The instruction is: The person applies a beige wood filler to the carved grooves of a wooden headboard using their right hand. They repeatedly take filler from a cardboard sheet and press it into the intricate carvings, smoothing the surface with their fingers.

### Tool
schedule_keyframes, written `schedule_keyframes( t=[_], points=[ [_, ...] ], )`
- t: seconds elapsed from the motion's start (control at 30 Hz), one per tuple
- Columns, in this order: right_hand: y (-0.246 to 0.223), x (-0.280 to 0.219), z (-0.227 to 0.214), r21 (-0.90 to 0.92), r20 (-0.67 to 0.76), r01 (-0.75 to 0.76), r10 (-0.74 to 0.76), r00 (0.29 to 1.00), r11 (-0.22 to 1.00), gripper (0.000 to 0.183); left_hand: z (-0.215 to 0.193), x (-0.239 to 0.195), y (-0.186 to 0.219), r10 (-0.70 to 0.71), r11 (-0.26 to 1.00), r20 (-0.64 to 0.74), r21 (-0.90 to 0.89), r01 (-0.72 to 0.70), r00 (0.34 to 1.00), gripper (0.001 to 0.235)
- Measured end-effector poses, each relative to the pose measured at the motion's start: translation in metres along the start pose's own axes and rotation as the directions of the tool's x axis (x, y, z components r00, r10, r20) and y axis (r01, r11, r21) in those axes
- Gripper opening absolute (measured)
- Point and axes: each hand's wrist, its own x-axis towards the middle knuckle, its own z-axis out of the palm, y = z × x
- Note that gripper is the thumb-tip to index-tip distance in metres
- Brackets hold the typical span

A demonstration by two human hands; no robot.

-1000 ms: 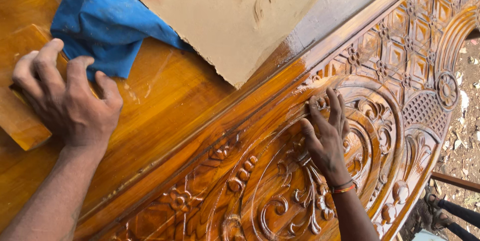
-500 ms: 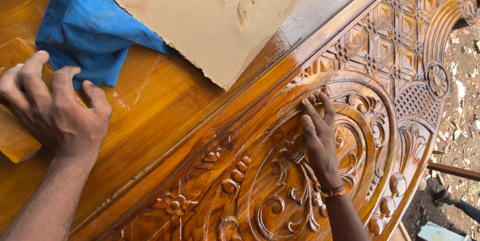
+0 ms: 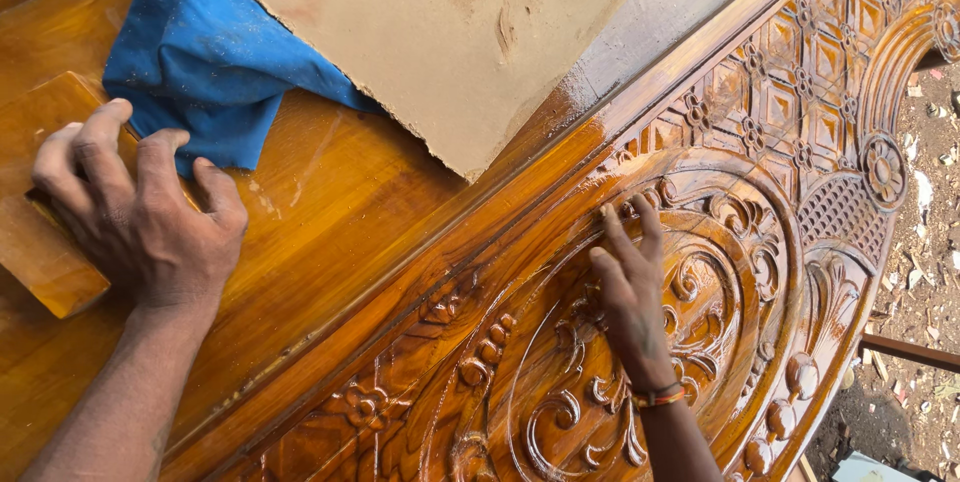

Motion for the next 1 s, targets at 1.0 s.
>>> schedule_keyframes(
  t=[1.0],
  points=[
    [0.006, -0.015, -0.009, 0.234, 0.118, 0.032, -0.061, 0.991, 0.972, 0.060, -0.001, 0.000, 0.001, 0.003, 1.000, 0.003, -0.002, -0.003, 1.000, 0.008]
  ],
)
